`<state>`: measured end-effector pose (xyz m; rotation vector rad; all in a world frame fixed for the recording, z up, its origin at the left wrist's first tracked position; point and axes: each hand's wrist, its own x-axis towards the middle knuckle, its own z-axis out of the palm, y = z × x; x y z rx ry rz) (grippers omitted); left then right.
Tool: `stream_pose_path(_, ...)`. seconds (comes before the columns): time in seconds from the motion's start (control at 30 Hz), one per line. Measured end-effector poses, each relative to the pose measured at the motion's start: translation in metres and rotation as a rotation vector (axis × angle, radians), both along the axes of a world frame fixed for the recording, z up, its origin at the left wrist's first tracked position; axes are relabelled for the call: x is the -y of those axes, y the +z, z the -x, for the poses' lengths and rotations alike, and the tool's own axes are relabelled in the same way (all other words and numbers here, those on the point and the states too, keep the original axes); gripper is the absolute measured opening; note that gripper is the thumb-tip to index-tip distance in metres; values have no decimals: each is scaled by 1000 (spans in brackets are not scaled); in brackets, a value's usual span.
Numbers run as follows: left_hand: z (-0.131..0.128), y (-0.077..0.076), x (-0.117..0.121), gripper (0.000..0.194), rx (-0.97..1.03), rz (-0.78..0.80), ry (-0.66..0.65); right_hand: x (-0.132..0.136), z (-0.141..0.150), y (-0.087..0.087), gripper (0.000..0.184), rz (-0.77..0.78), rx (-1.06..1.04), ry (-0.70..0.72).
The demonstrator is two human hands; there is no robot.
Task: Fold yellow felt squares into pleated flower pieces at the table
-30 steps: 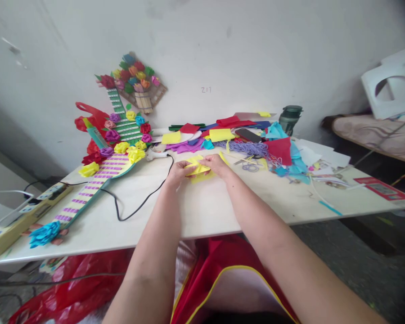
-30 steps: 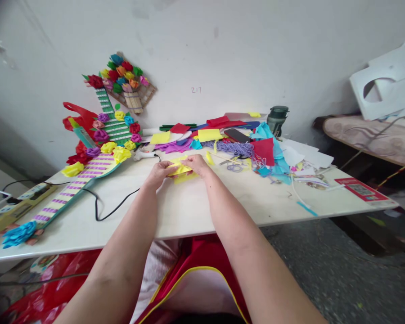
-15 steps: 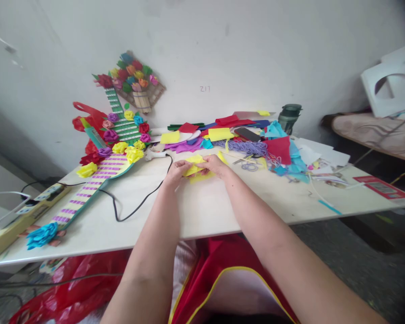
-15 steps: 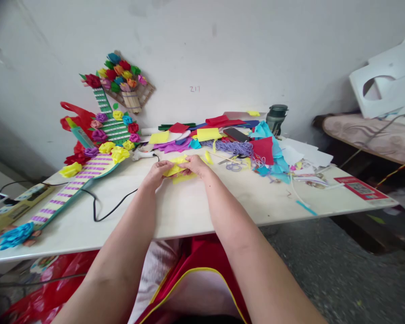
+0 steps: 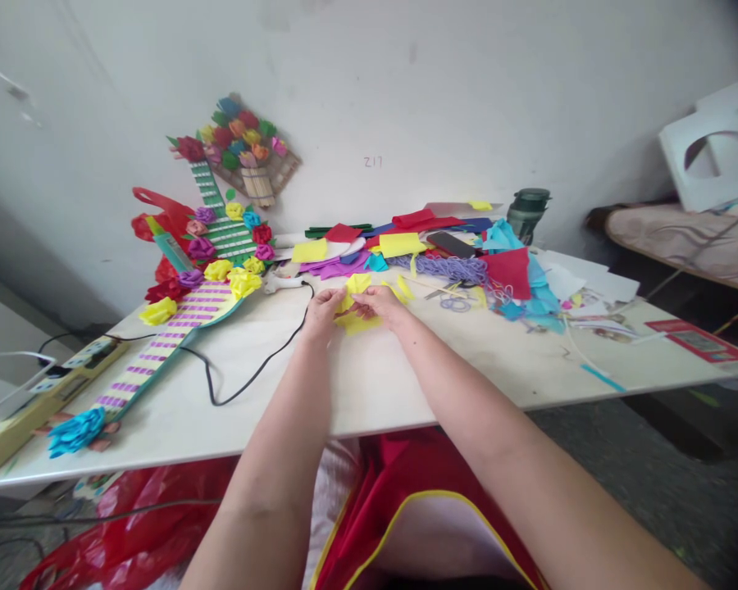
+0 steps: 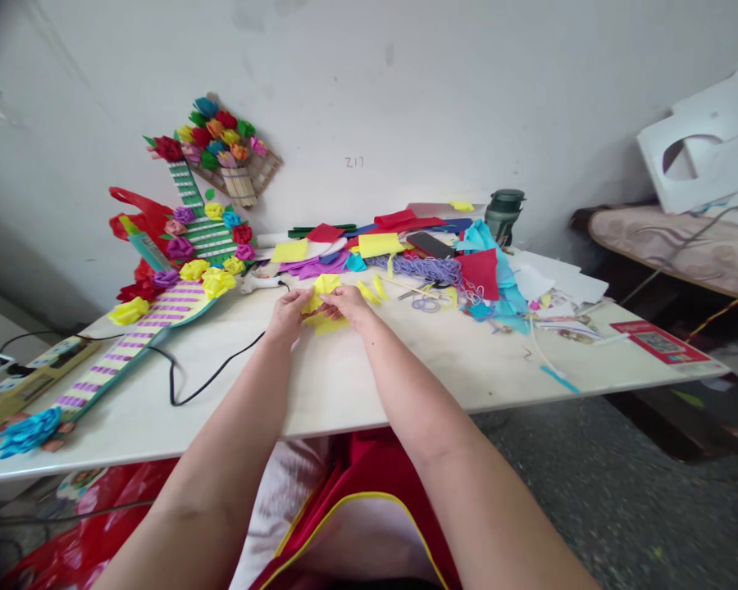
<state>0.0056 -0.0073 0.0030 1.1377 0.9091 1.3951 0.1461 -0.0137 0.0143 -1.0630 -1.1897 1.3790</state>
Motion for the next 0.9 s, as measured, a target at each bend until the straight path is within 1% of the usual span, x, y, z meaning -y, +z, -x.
stream_pose_path(0.07,0,-2,-1,42,14,13,-24,0,0,0,21,-21,9,-38)
stream_pose_path(0.17,2,-4,-4,41,-6,24,-51,-2,-3,1,23,-51,39,-22)
stream_pose_path(0.3,5,-3,-4,42,-91,5,-47,-2,-9,1,27,-85,125,90)
stream_pose_path(0.37,5,-1,-2,42,-117,-42,-30,-2,-10,1,27,-78,172,156)
stream_pose_path(0.43,3,1,0,41,-127,-89,5,-3,-10,0,25,-65,186,183)
stream_pose_path(0.53,1,2,1,40,-90,-113,55,-4,-9,-1,20,-74,152,147)
stream_pose_path(0.67,-4,-2,-4,40,26,-77,120,-4,-5,-3,12,-119,133,77)
stream_pose_path(0.8,-5,-4,-5,42,65,-37,113,-6,-3,-5,14,-140,128,25)
stream_pose_path(0.9,-3,-2,-2,44,8,-1,82,-8,-5,-6,15,-142,125,52)
